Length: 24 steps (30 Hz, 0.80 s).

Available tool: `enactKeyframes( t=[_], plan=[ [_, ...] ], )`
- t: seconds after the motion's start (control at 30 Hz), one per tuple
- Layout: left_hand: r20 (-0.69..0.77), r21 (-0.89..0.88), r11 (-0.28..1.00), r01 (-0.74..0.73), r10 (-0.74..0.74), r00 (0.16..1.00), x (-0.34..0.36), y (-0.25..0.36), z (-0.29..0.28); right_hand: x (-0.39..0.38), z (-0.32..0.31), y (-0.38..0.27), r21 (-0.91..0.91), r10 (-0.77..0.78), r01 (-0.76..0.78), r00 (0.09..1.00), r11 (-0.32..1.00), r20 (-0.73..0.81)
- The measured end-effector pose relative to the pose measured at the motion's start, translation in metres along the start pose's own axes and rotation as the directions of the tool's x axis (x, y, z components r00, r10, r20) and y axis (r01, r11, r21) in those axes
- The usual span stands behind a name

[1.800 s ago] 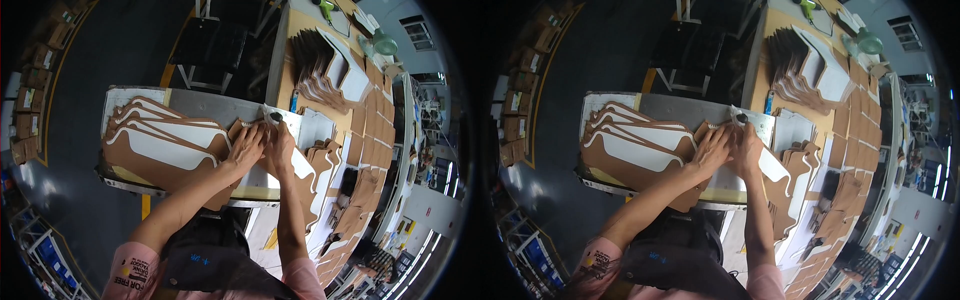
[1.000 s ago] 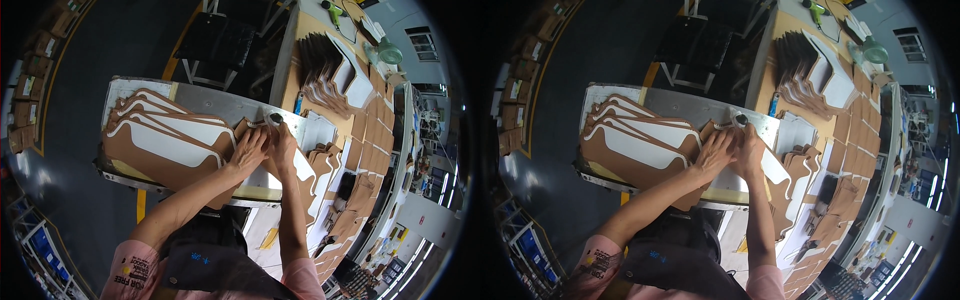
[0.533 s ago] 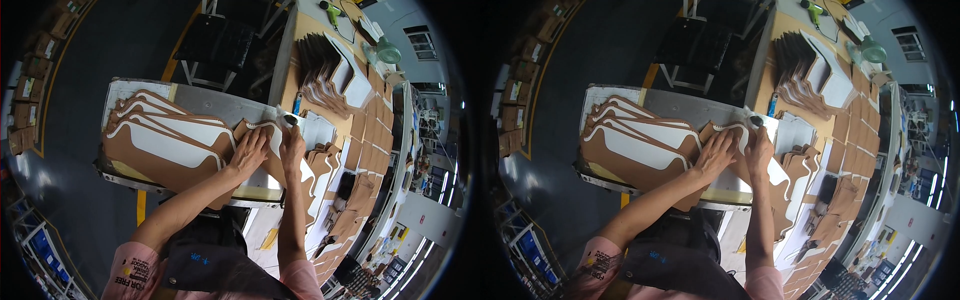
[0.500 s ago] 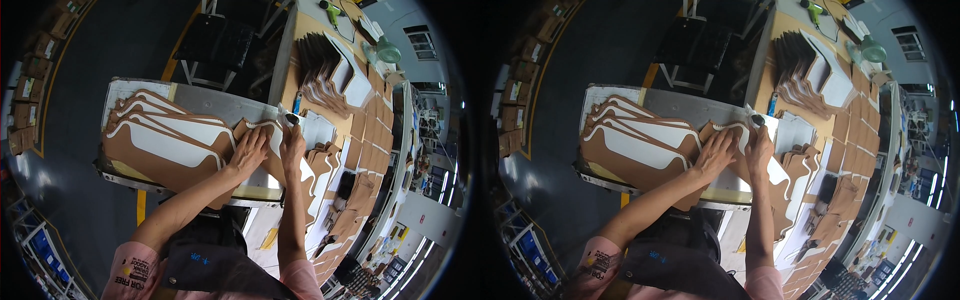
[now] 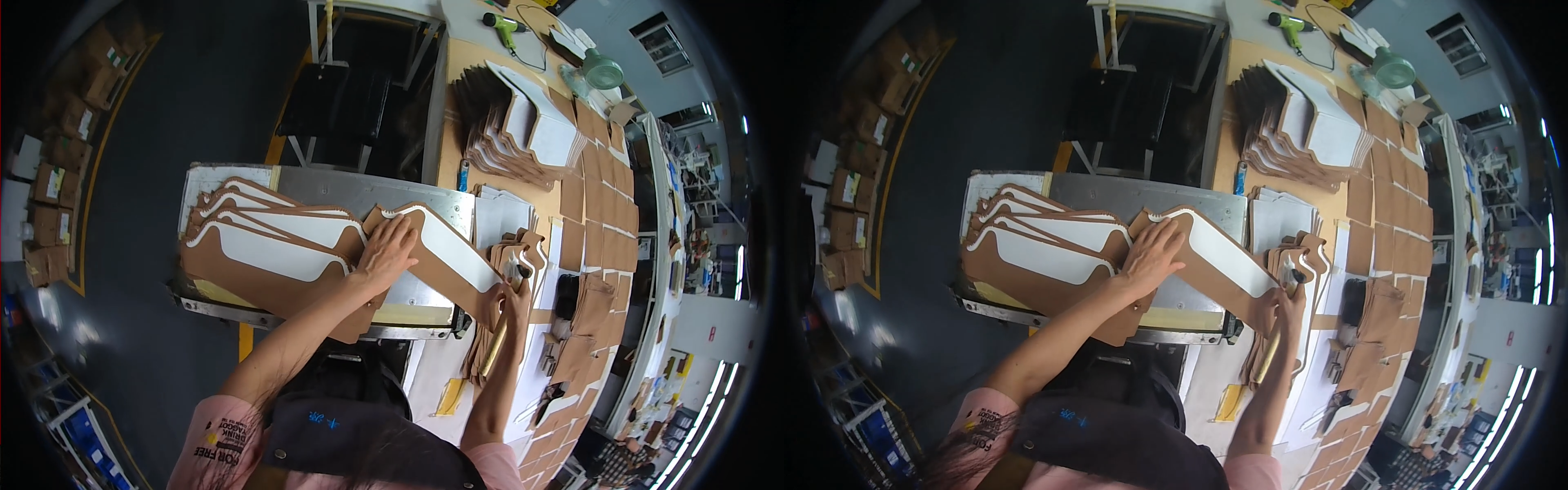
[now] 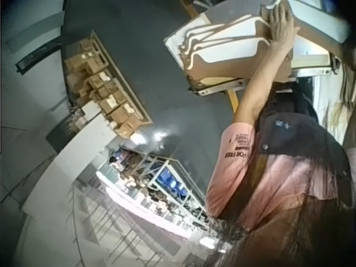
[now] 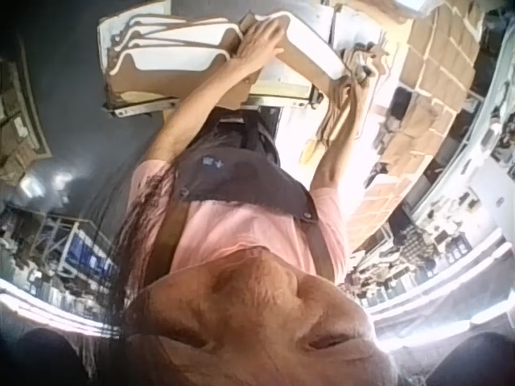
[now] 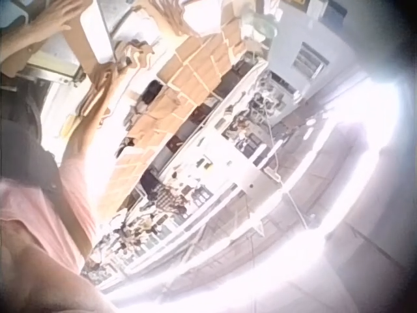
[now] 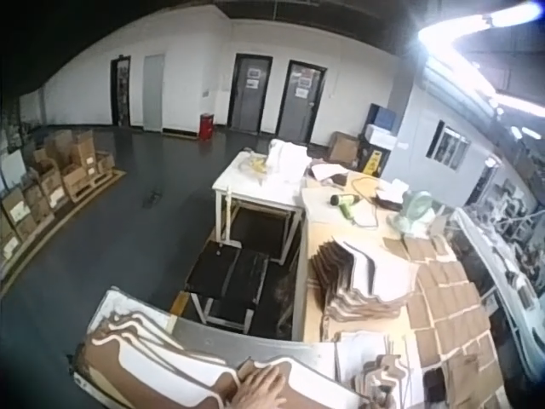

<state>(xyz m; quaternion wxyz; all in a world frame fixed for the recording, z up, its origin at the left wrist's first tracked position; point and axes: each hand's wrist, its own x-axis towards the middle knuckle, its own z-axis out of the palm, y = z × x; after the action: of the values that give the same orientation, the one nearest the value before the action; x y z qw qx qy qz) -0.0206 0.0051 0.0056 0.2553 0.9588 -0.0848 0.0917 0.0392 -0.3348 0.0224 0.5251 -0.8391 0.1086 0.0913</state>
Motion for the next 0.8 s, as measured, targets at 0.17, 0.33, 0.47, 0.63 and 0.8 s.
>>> enactKeyframes(
  t=[0.17, 0.33, 0.47, 0.63, 0.8],
  plan=[
    [-0.088, -0.057, 0.998, -0.016, 0.011, 0.996, -0.038, -0.001, -0.050, -0.018, -0.032, 0.033, 0.115, 0.185, -0.208, 0.966, 0.971, 0.181],
    [0.006, 0.088, 0.988, 0.129, -0.130, 0.991, -0.105, -0.045, -0.093, -0.062, -0.051, 0.039, -0.146, -0.263, 0.232, 0.932, 0.962, -0.248],
    [0.131, 0.095, 0.990, 0.107, -0.119, 0.984, -0.104, -0.051, -0.117, -0.108, -0.085, 0.051, 0.100, -0.068, 0.129, 0.884, 0.987, -0.463],
    [0.212, 0.096, 0.995, 0.030, -0.050, 0.976, -0.091, -0.053, -0.127, -0.136, -0.123, 0.125, -0.004, -0.001, -0.002, 0.824, 1.000, -0.566],
    [0.297, 0.109, 0.993, -0.036, 0.002, 0.955, -0.073, -0.053, -0.116, -0.175, -0.150, 0.201, -0.400, -0.133, -0.256, 0.675, 0.880, -0.725]
  ],
)
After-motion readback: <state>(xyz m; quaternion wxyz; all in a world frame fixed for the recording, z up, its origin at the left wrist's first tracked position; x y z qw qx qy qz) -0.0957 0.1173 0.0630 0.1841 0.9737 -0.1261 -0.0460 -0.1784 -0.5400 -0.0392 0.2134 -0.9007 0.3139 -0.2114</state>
